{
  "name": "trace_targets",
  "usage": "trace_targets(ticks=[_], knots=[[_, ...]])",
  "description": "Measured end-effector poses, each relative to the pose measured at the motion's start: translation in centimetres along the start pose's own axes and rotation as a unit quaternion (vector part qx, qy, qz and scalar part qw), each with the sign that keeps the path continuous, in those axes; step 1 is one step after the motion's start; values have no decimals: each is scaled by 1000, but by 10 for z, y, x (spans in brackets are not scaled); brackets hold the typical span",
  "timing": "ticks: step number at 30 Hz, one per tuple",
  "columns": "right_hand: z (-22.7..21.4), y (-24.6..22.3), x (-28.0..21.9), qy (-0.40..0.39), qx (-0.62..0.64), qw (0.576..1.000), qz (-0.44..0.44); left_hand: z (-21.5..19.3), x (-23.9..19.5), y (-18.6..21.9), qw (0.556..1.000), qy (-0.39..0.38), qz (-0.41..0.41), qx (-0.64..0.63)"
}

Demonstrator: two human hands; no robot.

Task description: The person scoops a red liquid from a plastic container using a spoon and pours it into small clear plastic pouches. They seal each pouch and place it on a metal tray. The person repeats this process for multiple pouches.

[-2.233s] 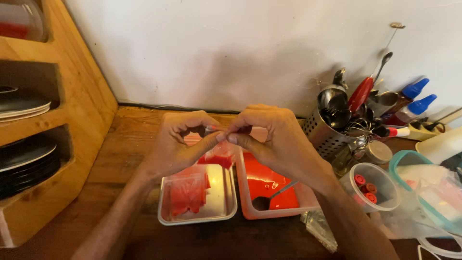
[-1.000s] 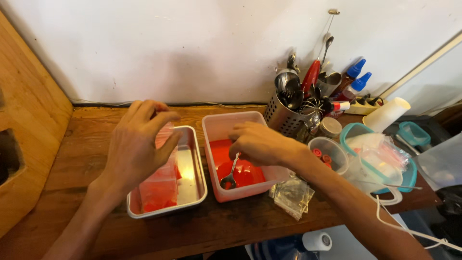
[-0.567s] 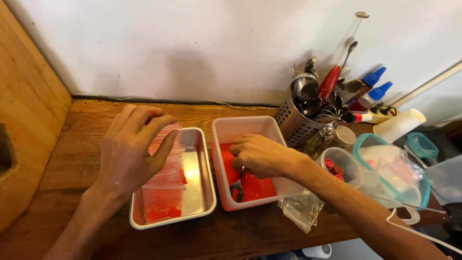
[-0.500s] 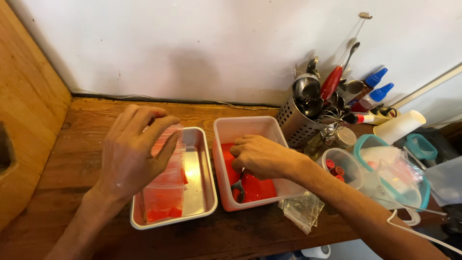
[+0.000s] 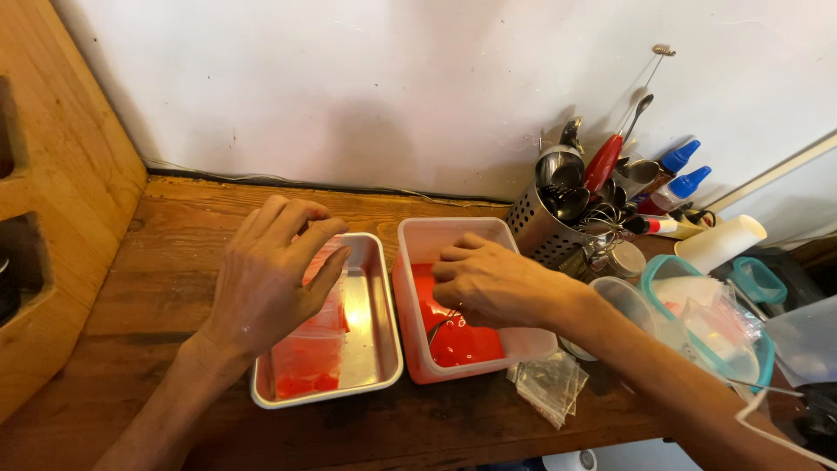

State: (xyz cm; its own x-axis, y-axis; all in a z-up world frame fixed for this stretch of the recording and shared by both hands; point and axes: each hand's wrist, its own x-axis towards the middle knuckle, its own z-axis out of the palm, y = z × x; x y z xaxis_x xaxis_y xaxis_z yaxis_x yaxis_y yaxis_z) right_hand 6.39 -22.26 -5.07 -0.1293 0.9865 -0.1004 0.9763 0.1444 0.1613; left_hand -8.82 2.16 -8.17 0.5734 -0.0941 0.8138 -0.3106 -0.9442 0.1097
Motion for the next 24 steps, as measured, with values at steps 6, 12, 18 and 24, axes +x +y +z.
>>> trace_targets(ticks=[6, 12, 18, 24], knots=[[-22, -17, -16, -36, 29, 997, 64, 3, -2, 0, 1000, -10, 4, 6], [-17, -26, -26, -188, 115, 953, 206, 5, -3, 1, 999, -33, 15, 5], [-19, -31, -41, -85, 168, 959, 214, 6, -4, 6, 999, -42, 20, 18], [-58, -87, -105, 319, 156, 886, 299, 36, -29, -9, 998, -24, -8, -63]])
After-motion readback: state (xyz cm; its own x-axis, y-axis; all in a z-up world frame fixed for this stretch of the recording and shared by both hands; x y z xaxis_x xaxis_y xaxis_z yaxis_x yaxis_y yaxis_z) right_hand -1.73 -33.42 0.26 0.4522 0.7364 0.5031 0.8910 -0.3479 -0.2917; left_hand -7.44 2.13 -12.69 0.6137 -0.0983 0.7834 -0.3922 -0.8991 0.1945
